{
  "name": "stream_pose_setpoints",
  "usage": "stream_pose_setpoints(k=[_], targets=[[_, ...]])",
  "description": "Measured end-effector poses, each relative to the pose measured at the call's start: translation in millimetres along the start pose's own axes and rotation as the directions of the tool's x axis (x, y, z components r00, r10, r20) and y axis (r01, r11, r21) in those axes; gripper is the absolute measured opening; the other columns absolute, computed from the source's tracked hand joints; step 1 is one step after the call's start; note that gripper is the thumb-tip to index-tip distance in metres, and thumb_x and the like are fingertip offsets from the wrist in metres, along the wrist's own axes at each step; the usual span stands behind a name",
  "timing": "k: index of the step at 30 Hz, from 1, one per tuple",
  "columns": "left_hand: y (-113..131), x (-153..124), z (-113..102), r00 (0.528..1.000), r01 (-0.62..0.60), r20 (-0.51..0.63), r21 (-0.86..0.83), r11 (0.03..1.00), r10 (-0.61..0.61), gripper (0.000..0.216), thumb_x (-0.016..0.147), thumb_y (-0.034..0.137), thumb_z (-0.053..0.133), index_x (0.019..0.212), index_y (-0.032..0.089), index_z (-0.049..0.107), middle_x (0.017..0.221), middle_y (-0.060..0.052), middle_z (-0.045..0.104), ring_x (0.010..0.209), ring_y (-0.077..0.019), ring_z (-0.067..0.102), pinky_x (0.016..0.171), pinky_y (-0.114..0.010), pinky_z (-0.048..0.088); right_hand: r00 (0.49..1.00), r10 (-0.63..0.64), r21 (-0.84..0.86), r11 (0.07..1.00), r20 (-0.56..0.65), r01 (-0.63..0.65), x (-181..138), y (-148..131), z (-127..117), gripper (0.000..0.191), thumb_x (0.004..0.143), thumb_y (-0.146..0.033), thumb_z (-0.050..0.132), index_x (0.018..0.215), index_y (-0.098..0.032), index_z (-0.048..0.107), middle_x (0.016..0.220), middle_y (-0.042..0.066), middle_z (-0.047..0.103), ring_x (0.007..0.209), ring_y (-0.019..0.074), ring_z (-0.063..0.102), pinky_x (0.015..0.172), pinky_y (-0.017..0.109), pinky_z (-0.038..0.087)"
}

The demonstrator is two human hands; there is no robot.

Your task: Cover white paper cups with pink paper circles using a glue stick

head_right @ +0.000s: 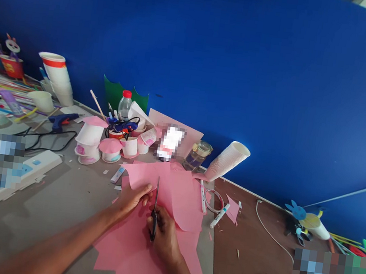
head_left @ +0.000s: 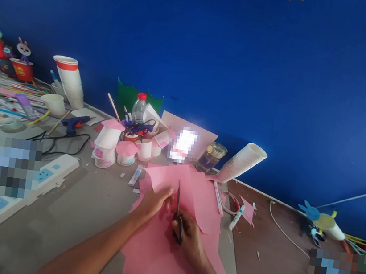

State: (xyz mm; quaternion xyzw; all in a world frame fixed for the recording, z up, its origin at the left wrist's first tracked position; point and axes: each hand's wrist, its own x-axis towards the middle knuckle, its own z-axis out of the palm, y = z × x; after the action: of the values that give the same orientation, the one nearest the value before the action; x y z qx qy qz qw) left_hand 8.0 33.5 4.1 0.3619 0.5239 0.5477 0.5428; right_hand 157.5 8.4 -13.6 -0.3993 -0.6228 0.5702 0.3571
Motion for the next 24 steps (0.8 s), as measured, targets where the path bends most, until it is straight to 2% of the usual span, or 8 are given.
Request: stream_pose_setpoints(k=[8, 15, 24], targets=[[7, -7, 2, 0.998, 0.039, 0.048, 0.067, 0.997, -0.042, 0.036, 0.078, 0.040, 0.055, 0.052, 0.016, 0.059, 0.044, 0.000, 0.055, 0.041, -0.0106, 0.049, 0.048, -0.024, 0.040, 0.997, -0.072, -0.121, 0.990, -0.037, 0.067, 3, 0, -5, 0.039, 0.085, -0.054, 0.051, 0.092, -0.016, 0.057, 0.066, -0.002, 0.046, 0.053, 0.0097, 0.040, 0.046, 0.021, 0.035], [9, -7, 3, 0.997, 0.062, 0.043, 0.128, 0.990, -0.068, 0.034, 0.078, 0.039, 0.054, 0.053, 0.016, 0.060, 0.043, 0.001, 0.054, 0.042, -0.0113, 0.050, 0.047, -0.023, 0.039, 0.995, -0.092, -0.162, 0.983, -0.040, 0.084, 3, 2, -9, 0.039, 0.086, -0.051, 0.051, 0.099, -0.016, 0.059, 0.069, 0.001, 0.052, 0.054, 0.0108, 0.044, 0.047, 0.021, 0.037], [12, -9, 4, 0.997, 0.045, 0.056, 0.191, 0.981, -0.057, 0.033, 0.077, 0.034, 0.053, 0.049, 0.016, 0.057, 0.038, 0.002, 0.048, 0.039, -0.0098, 0.046, 0.047, -0.023, 0.038, 0.987, -0.153, -0.211, 0.967, -0.046, 0.140, 6, -3, -12, 0.037, 0.086, -0.049, 0.051, 0.098, -0.015, 0.060, 0.071, 0.002, 0.056, 0.055, 0.0123, 0.048, 0.048, 0.022, 0.040]])
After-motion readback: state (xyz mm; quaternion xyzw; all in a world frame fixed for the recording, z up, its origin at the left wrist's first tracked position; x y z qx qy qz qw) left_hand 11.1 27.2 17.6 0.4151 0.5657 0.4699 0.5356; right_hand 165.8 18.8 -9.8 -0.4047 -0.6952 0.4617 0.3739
